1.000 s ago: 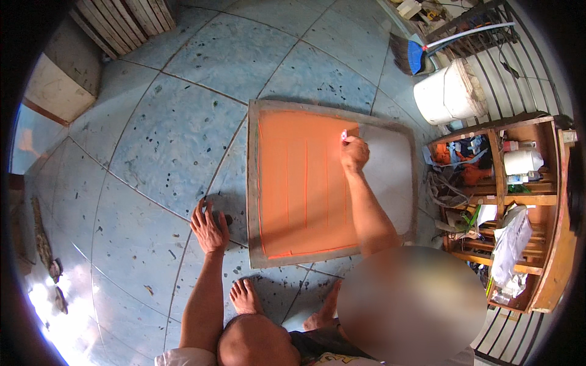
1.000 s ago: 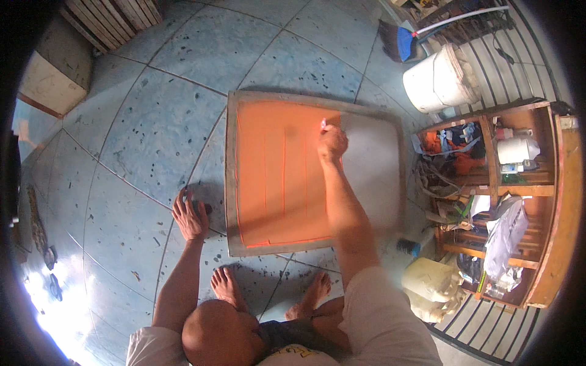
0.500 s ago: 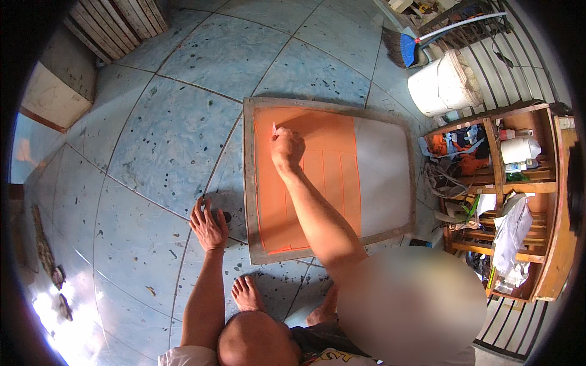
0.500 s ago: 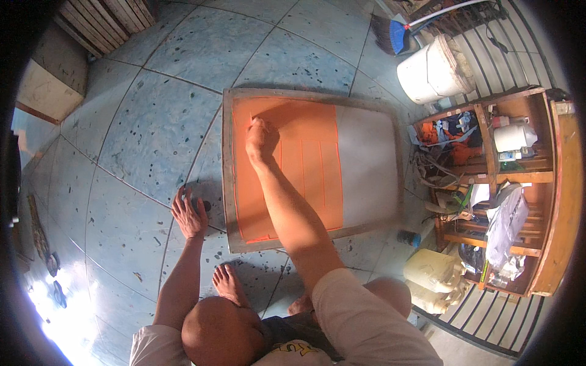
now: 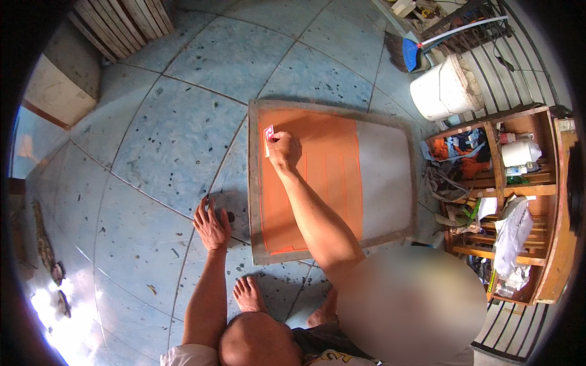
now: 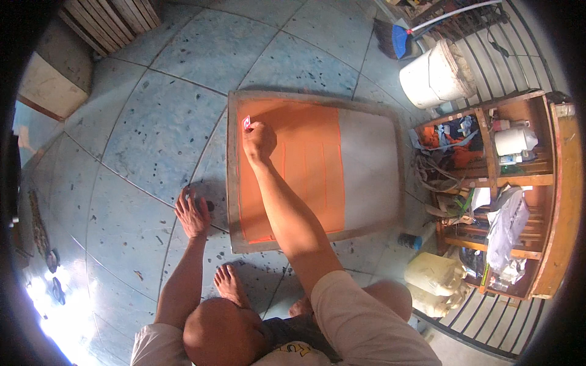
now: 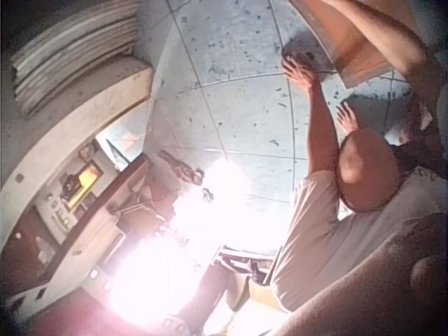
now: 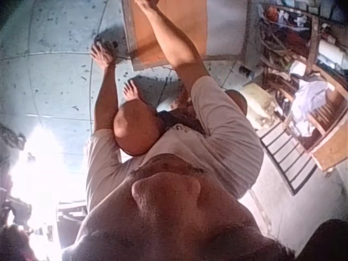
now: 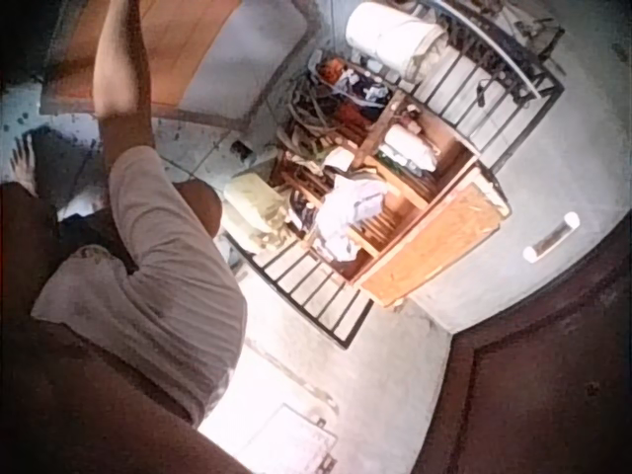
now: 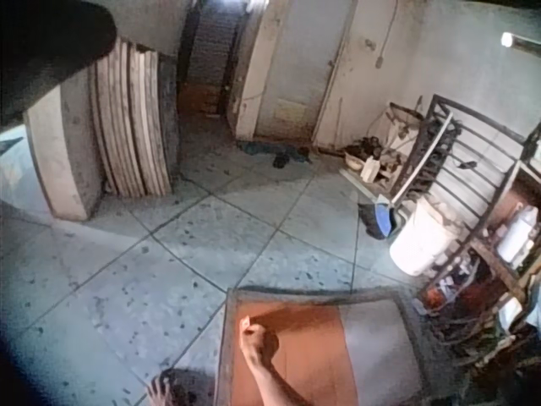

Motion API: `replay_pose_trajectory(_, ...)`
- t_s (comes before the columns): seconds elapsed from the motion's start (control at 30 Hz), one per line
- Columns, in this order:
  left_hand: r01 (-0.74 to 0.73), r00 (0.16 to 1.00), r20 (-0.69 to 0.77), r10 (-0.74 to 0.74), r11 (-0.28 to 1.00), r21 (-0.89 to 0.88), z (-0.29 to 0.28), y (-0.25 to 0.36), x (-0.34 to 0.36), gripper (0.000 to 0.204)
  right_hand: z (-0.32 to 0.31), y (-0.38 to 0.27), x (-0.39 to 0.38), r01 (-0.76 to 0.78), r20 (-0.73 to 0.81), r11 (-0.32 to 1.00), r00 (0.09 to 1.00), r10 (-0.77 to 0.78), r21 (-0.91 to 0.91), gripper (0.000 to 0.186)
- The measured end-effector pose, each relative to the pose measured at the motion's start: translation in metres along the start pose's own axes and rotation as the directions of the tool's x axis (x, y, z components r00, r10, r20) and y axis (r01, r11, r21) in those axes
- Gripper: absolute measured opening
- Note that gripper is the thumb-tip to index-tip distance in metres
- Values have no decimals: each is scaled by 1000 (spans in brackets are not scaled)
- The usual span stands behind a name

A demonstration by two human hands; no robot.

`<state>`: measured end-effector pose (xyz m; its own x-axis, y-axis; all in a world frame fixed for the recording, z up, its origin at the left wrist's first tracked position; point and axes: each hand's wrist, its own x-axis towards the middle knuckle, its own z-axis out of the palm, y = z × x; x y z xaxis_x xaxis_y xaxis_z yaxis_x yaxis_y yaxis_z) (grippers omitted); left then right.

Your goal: The person pours red ink from a container onto a screen printing frame and spreads it across the mesh surface using a plastic card.

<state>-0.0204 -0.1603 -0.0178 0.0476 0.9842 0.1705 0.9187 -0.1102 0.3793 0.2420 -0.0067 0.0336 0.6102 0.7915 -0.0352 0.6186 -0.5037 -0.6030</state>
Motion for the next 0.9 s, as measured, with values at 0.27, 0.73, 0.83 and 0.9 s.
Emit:
replay_pose_trajectory(0.27, -13, 1000, -9, 12, 999, -51, 0, 15, 4, 48, 12, 57, 18, -196, 177, 687, 979, 98, 700, 21)
replay_pose_trajectory(0.73, -28, 999, -35, 26, 999, -36, 0, 1, -1, 47, -67, 75, 10, -598, 517, 426, 801, 303, 678, 26)
replay_pose_trajectory(0.83, -32, 999, -31, 31, 999, -34, 0, 2, 0, 47, -79, 85, 12, -591, 491, 465, 806, 329, 659, 27)
replay_pose_trajectory(0.9, -38, 999, -32, 37, 998, -50, 3, 5, 0, 47, -92, 100, 18, -560, 493, 475, 827, 270, 679, 28)
